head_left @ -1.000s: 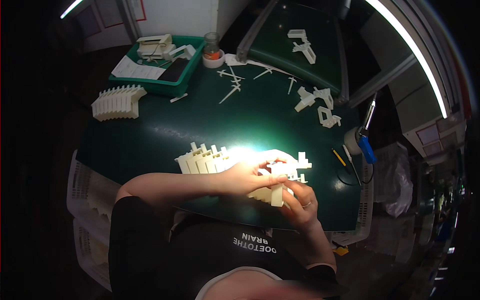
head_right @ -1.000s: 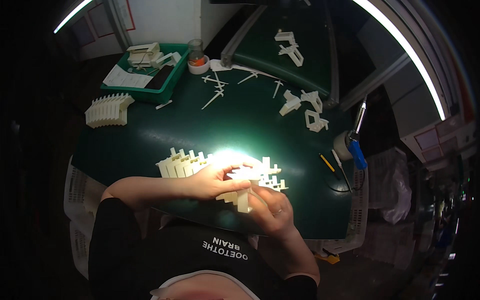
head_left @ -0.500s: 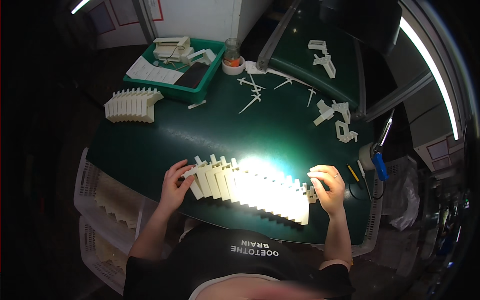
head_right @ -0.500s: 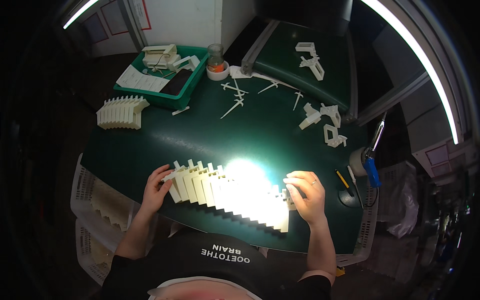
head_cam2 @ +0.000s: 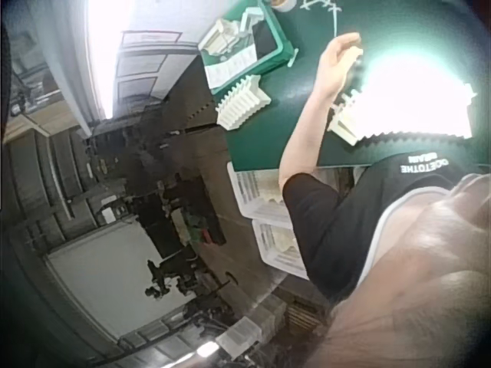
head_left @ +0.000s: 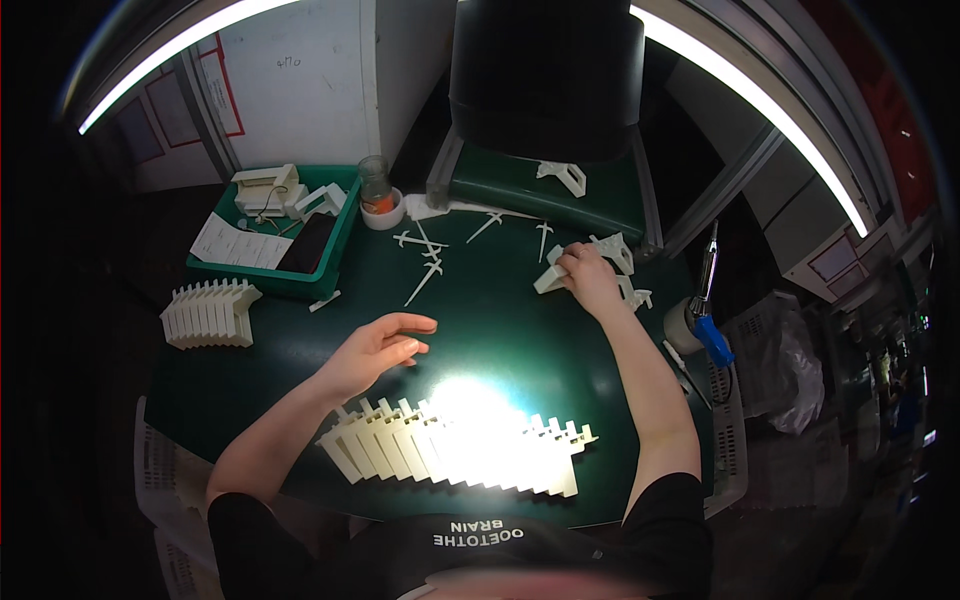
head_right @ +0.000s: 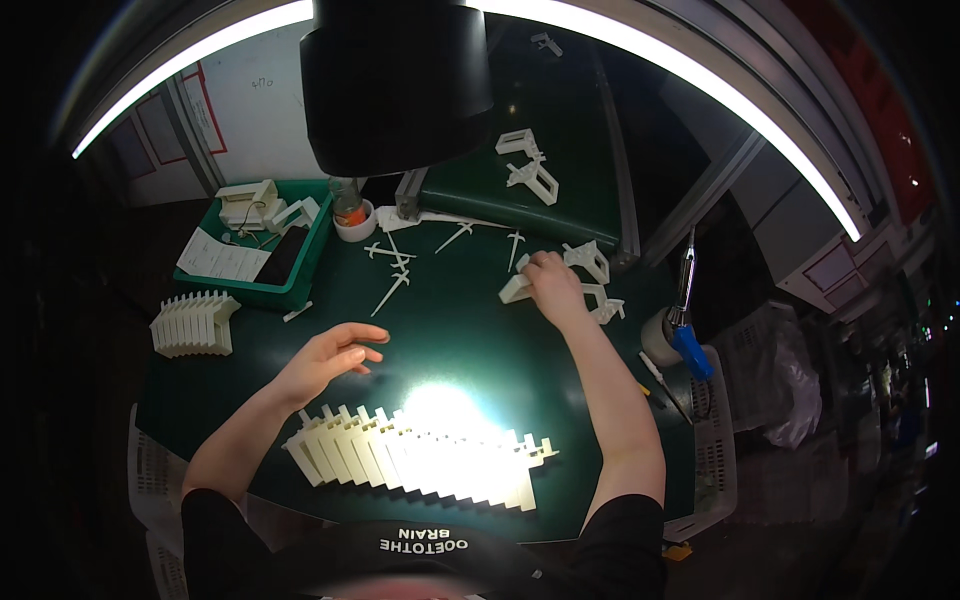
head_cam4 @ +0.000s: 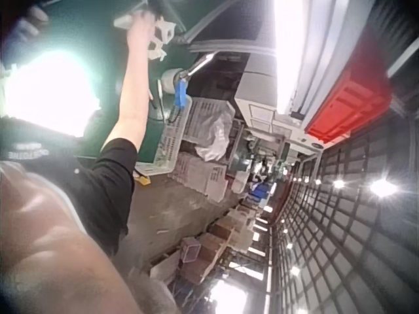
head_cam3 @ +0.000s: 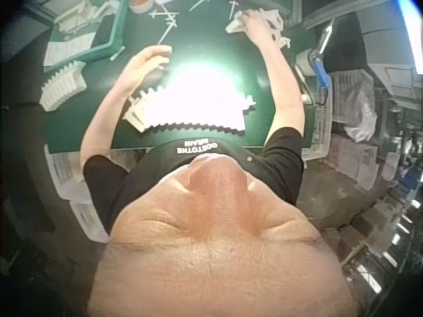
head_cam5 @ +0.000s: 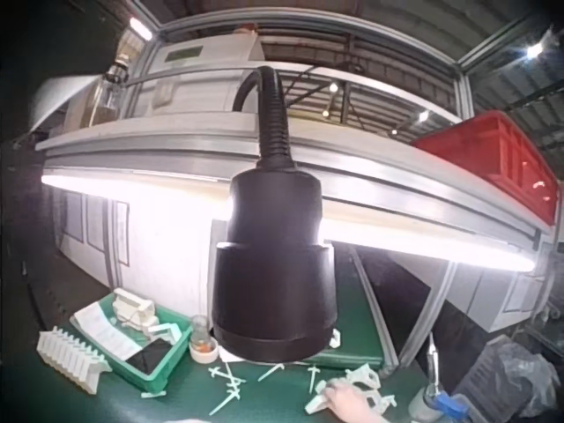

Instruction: The person assembles white plastic components by hand, uses a heat gun on the joints, and places the finished units into a plastic crate.

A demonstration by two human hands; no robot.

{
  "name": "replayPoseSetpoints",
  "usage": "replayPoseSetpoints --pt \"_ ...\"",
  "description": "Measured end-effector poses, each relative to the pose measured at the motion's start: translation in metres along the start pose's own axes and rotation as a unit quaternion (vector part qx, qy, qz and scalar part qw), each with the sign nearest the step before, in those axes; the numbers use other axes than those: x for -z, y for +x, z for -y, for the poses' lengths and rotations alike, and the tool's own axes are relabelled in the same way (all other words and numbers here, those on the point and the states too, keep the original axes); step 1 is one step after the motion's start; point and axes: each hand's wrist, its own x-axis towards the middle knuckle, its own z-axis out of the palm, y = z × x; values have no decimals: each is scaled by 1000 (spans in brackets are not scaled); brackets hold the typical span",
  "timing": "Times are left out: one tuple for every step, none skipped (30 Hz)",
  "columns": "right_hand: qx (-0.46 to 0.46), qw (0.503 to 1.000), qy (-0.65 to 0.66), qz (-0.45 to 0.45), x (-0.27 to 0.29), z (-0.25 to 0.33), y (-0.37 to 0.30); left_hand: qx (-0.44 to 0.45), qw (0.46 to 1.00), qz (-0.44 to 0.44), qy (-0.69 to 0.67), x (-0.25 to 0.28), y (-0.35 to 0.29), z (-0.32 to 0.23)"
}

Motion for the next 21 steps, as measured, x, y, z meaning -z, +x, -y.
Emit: replayPoseSetpoints --pt "22 995 69 -66 0 13 5 65 988 48 -131 -5 20 1" --pt "48 980 147 -128 5 45 10 68 988 42 -130 -9 35 3" --pt "52 967 195 -154 13 70 11 136 939 62 -309 -17 55 8" --pt "57 951 245 -181 16 92 10 200 854 77 -475 -24 70 13" --pt "99 948 255 -161 12 105 8 177 826 151 -513 -27 82 22" --pt "140 944 263 -139 9 111 4 153 790 226 -549 -32 91 23" --pt "197 936 260 -130 4 113 2 144 810 161 -545 -40 95 24" --pt "252 926 254 -121 1 113 1 149 804 175 -548 -41 103 35" --pt "271 923 253 -102 16 112 3 134 833 134 -519 -41 101 30" --pt "262 932 237 -81 19 99 3 117 860 90 -488 -40 98 24" --pt "192 956 202 -93 19 76 0 120 901 27 -416 -39 95 17" --pt "106 968 162 -161 13 43 0 102 943 -8 -317 -41 99 17" --pt "17 970 87 -225 6 13 6 94 964 -31 -247 -40 98 15" --pt "-94 976 -40 -193 1 -9 11 84 979 -58 -174 -36 96 13" --pt "-186 967 -128 -121 -5 -34 11 82 979 -60 -175 -36 95 14" --pt "-251 956 -150 -31 -12 -54 12 76 983 -54 -160 -35 94 18" --pt "-264 948 -177 14 -13 -52 18 73 985 -53 -145 -32 90 22" --pt "-263 948 -177 11 -19 -59 21 70 986 -54 -144 -34 88 24" --pt "-266 942 -202 1 -27 -68 26 53 990 -50 -125 -36 87 24" --pt "-267 937 -226 -6 -31 -71 30 39 992 -48 -106 -38 86 25" --pt "-266 937 -226 -7 -33 -75 30 33 993 -39 -108 -37 84 24"
